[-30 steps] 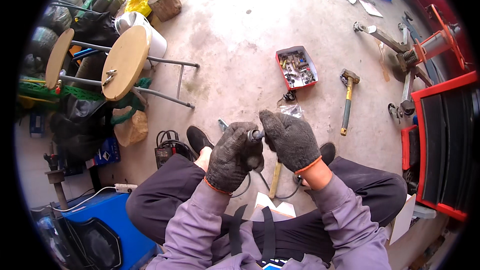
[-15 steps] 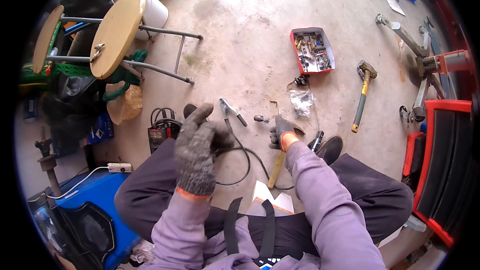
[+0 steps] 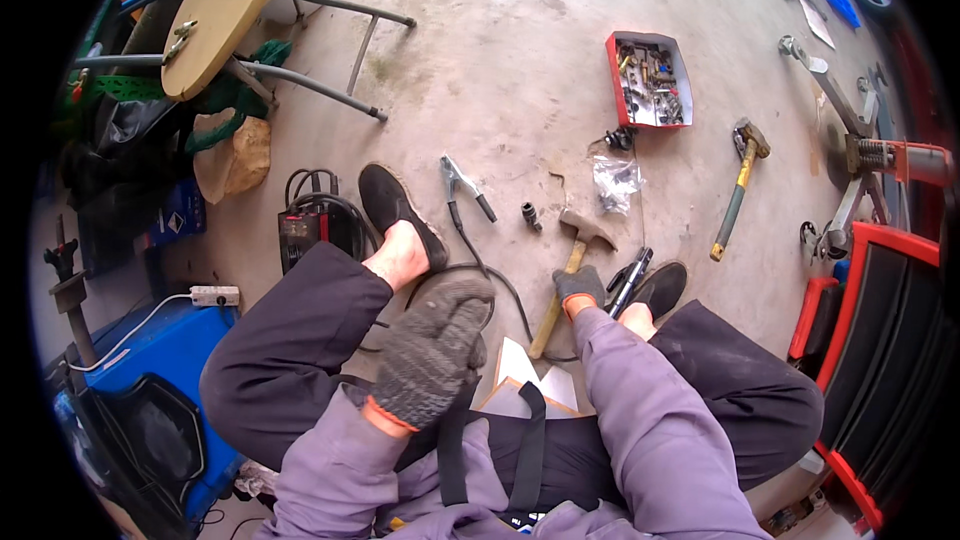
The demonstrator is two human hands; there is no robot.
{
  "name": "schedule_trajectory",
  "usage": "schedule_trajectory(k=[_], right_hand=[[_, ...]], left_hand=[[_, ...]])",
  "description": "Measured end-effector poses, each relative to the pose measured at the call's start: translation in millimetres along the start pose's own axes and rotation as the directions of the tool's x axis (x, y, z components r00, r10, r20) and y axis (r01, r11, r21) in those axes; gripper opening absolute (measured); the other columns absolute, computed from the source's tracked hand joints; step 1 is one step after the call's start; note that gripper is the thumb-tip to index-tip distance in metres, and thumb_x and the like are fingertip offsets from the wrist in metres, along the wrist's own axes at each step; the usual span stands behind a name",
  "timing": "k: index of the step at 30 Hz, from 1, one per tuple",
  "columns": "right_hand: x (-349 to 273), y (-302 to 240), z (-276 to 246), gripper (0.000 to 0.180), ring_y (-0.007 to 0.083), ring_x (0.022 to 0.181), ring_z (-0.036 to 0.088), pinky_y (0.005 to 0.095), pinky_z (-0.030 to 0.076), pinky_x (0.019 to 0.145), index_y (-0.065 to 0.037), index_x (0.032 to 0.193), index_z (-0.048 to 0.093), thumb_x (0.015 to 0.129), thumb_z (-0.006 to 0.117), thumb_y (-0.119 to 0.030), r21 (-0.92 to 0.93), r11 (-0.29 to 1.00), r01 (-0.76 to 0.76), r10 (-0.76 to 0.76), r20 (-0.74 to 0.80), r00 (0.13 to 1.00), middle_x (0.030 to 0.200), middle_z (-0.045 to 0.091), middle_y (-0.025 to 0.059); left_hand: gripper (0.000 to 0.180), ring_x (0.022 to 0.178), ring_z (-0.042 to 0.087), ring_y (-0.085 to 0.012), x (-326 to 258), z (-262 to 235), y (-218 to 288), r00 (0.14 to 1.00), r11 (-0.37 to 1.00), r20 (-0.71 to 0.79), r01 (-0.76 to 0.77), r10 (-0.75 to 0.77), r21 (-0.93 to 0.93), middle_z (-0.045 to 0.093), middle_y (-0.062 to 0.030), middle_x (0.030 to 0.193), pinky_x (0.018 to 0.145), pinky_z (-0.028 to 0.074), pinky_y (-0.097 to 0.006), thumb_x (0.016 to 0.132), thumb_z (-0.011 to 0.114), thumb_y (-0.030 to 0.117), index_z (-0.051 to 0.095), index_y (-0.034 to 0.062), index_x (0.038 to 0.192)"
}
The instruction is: The person sits on the floor and uses a welding torch to join a small metal component. They repeatedly position the part, weld it, and use a hammer to tap the joint, then inspect and re-weld the area.
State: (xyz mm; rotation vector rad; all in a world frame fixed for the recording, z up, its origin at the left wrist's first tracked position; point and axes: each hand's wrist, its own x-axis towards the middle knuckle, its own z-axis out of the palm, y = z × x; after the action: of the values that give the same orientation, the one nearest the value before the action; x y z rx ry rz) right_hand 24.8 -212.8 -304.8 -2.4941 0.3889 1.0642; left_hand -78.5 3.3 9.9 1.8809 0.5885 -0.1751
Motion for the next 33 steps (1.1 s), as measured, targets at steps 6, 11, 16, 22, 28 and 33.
schedule_trajectory(k=[6,11,16,22,28,33], right_hand=[[-20,-33,-32,0.017,0.0201,0.046,0.054,0.0365,0.050,0.040,-0.001,0.093,0.055,0.092,0.059,-0.018,0.735,0.570,-0.367,0.030,0.428,0.904,0.067,0.056,0.0078],[-49,-48,-35,0.023,0.0364,0.068,0.066,0.0497,0.054,0.062,-0.008,0.109,0.056,0.091,0.060,-0.021,0.384,0.897,0.218,-0.273,0.095,0.957,0.082,0.066,0.0197],[-39,-54,-13,0.031,0.0482,0.095,0.066,0.0566,0.050,0.083,-0.010,0.115,0.057,0.092,0.051,-0.030,-0.158,0.939,0.305,-0.291,0.108,0.951,0.096,0.068,0.0295],[-37,-53,-25,0.028,0.0479,0.097,0.065,0.0527,0.051,0.083,-0.009,0.110,0.062,0.090,0.058,-0.027,0.099,0.917,0.387,-0.389,0.003,0.921,0.099,0.068,0.0285],[-24,-31,-39,0.019,0.0202,0.047,0.055,0.0412,0.052,0.041,-0.007,0.105,0.058,0.093,0.063,-0.021,0.556,0.820,-0.139,-0.075,0.344,0.936,0.067,0.056,0.0066],[-12,-14,-26,0.018,0.0224,0.044,0.053,0.0430,0.054,0.041,-0.005,0.100,0.051,0.093,0.063,-0.016,0.621,0.717,-0.317,0.028,0.429,0.903,0.065,0.053,0.0086]], left_hand=[[0.034,0.094,0.066,-0.0317,3,19,-5,0.997,0.998,-0.064,0.038,-0.035,0.055,0.066,-0.0168,0.105,0.082,0.053,-0.040,0.089,0.059,0.005,0.062,0.0050,0.123],[0.028,0.090,0.069,-0.0324,0,28,-8,0.996,0.972,-0.011,-0.087,0.091,0.217,0.070,-0.0153,0.106,0.080,0.054,-0.039,0.094,0.061,0.010,0.066,0.0082,0.121],[0.028,0.095,0.069,-0.0321,-12,31,-1,0.976,0.978,0.203,0.035,-0.078,0.206,0.071,-0.0149,0.110,0.082,0.055,-0.039,0.093,0.063,0.016,0.068,0.0110,0.120],[0.028,0.089,0.070,-0.0321,-11,34,-8,0.943,0.876,0.295,-0.005,-0.157,0.482,0.072,-0.0155,0.101,0.076,0.054,-0.043,0.092,0.057,0.015,0.068,0.0148,0.118],[0.032,0.099,0.068,-0.0339,4,47,-57,0.741,0.687,0.371,0.166,-0.561,0.708,0.069,-0.0184,0.113,0.084,0.053,-0.046,0.091,0.055,0.022,0.066,0.0147,0.120],[0.035,0.105,0.065,-0.0384,32,94,-169,0.770,0.628,0.257,0.228,-0.585,0.744,0.067,-0.0195,0.118,0.091,0.051,-0.047,0.089,0.059,0.026,0.062,0.0106,0.120]])
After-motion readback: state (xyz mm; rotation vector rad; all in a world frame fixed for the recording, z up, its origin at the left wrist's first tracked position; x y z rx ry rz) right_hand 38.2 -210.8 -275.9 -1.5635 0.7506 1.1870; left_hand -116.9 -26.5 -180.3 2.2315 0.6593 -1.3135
